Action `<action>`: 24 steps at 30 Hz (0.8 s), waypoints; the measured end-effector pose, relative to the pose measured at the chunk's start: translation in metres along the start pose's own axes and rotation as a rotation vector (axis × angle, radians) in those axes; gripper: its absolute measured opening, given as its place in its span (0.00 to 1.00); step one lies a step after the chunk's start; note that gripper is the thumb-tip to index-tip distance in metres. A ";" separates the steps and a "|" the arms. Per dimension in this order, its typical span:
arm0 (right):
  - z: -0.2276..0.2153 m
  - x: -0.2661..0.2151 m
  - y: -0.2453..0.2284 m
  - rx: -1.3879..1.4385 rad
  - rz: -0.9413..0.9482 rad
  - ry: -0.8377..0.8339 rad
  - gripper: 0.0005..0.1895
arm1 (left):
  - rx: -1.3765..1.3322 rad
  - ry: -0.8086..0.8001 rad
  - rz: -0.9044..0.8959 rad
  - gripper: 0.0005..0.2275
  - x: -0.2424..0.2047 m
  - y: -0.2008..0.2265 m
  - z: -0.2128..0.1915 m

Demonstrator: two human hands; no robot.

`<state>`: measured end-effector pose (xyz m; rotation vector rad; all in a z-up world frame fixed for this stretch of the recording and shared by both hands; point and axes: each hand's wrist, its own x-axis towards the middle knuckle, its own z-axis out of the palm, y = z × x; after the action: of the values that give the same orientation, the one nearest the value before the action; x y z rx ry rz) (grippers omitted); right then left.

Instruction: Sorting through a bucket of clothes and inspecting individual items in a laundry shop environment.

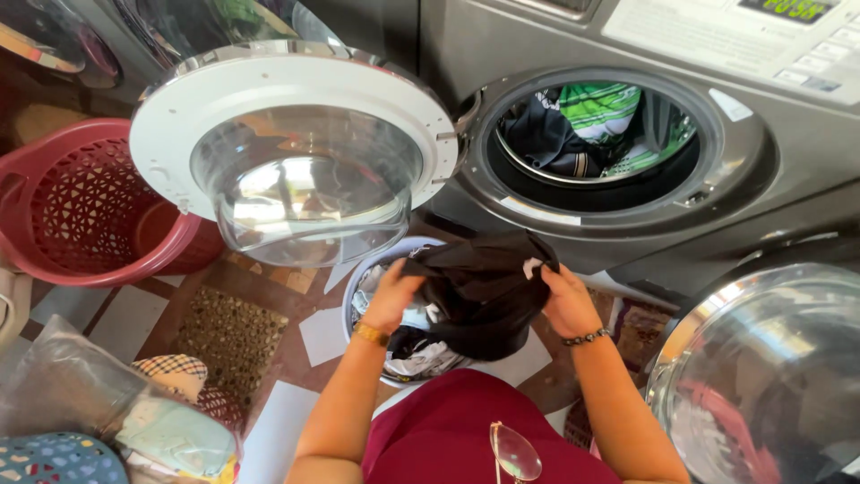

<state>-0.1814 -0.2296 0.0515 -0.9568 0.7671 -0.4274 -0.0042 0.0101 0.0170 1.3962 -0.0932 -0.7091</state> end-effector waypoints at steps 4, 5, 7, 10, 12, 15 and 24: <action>-0.071 0.041 0.061 -0.419 -0.015 0.244 0.14 | -0.443 0.057 -0.126 0.06 0.017 -0.023 -0.003; -0.072 0.039 0.071 -0.627 -0.046 0.181 0.16 | -0.591 0.003 -0.320 0.11 0.021 -0.028 0.005; -0.069 0.041 0.094 -0.835 -0.079 0.103 0.19 | -0.743 -0.047 -0.507 0.16 0.010 -0.019 0.028; -0.058 0.050 0.117 -0.721 -0.010 -0.335 0.65 | -0.786 -0.192 -0.650 0.19 -0.020 0.002 0.066; -0.046 0.049 0.113 -0.771 0.113 -0.393 0.51 | -0.775 -0.334 -0.682 0.19 -0.021 -0.005 0.080; -0.027 0.041 0.097 -0.851 0.299 -0.477 0.29 | -0.703 -0.328 -0.509 0.13 -0.009 -0.019 0.072; -0.054 0.056 0.122 -0.846 0.680 -0.408 0.15 | 0.985 -0.224 -0.479 0.21 0.029 -0.180 -0.017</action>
<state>-0.1846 -0.2320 -0.0928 -1.4124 0.8459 0.7307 -0.0458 0.0089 -0.1615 2.3103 -0.3229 -1.3178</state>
